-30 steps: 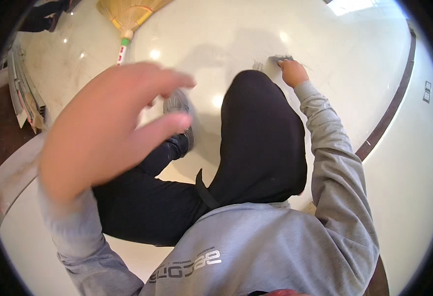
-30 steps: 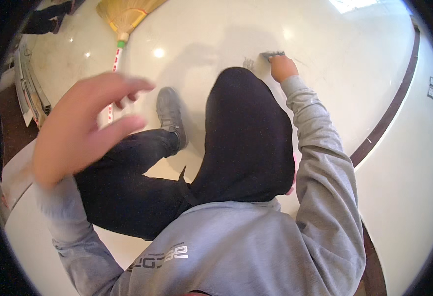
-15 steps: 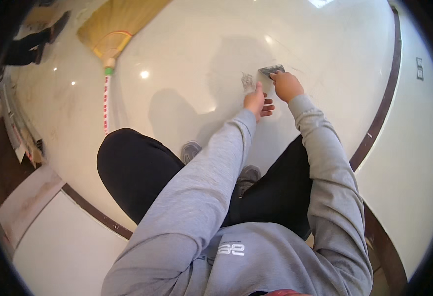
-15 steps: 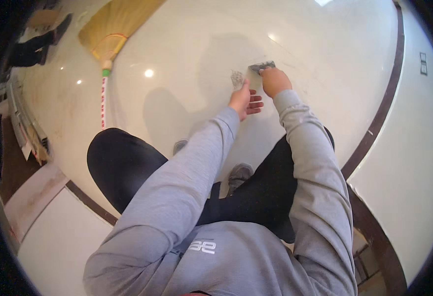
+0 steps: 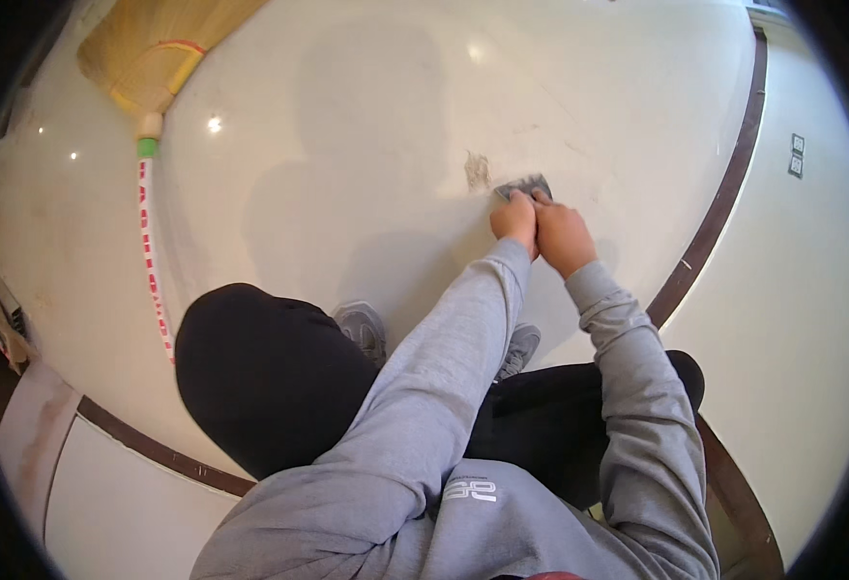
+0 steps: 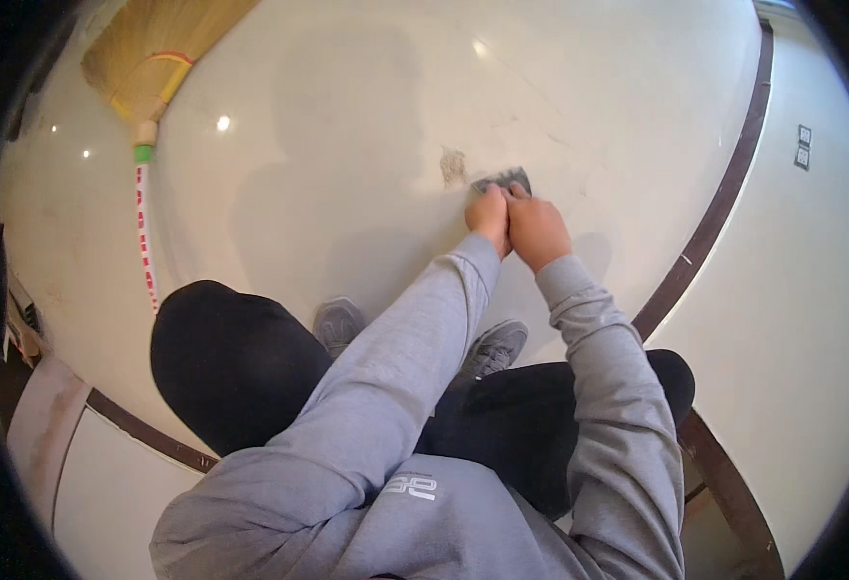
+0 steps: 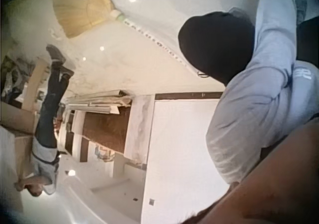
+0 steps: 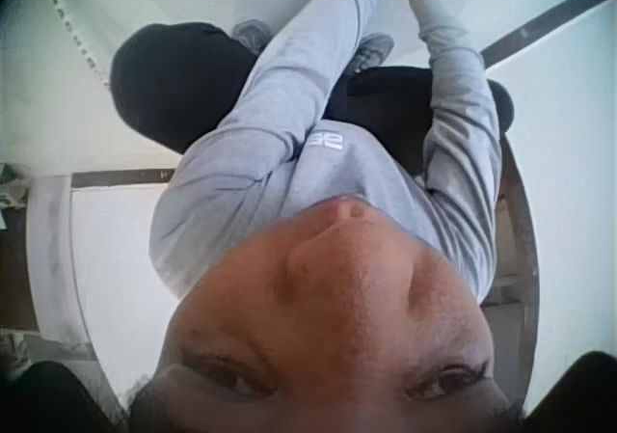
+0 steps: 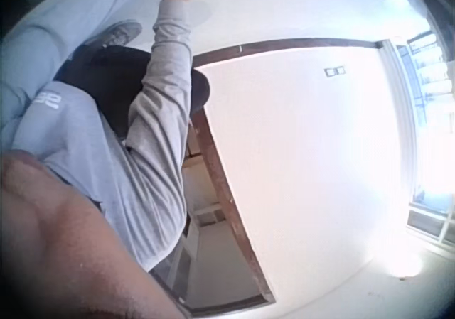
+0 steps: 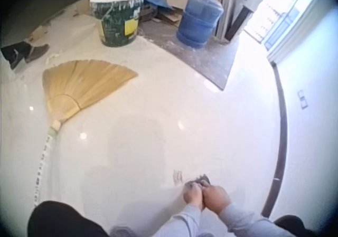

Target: The person kneels and scrapes debris from a glossy tiled floor using a metal scraper. They then stand and sweep the loosened debris with a broom. The person briefly wipes their face with a pink cloth before resuming sweeping.

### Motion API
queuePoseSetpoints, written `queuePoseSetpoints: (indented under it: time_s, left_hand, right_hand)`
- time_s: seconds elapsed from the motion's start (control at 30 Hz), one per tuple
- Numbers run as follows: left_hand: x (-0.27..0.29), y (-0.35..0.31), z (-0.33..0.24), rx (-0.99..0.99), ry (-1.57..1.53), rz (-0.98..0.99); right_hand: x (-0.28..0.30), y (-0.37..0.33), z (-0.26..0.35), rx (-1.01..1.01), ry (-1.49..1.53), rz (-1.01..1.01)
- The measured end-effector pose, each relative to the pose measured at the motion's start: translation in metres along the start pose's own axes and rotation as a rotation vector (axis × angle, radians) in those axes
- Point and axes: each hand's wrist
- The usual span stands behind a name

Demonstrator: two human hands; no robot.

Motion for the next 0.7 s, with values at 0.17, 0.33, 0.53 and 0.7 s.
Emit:
queuePoseSetpoints:
  time_s: [0.17, 0.33, 0.53, 0.7]
  left_hand:
    - [0.001, -0.014, -0.004, -0.171, 0.132, -0.087]
    - [0.011, -0.019, -0.014, -0.219, 0.333, -0.159]
    - [0.015, -0.019, -0.009, -0.229, 0.473, -0.259]
    - [0.021, -0.021, -0.004, -0.344, 0.640, -0.267]
  right_hand:
    - [-0.008, -0.003, 0.002, 0.021, 0.070, -0.015]
    - [-0.025, -0.027, 0.017, -0.103, 0.348, -0.297]
    - [0.001, -0.039, 0.022, -0.431, 0.462, -0.026]
    - [-0.026, -0.048, 0.031, -0.363, 0.343, -0.104]
Point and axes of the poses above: each hand's wrist, its own y-axis towards the middle knuckle, its own x-axis out of the back of the hand, z = x × y, and after that the axes turned 2 degrees about -z, right-handed
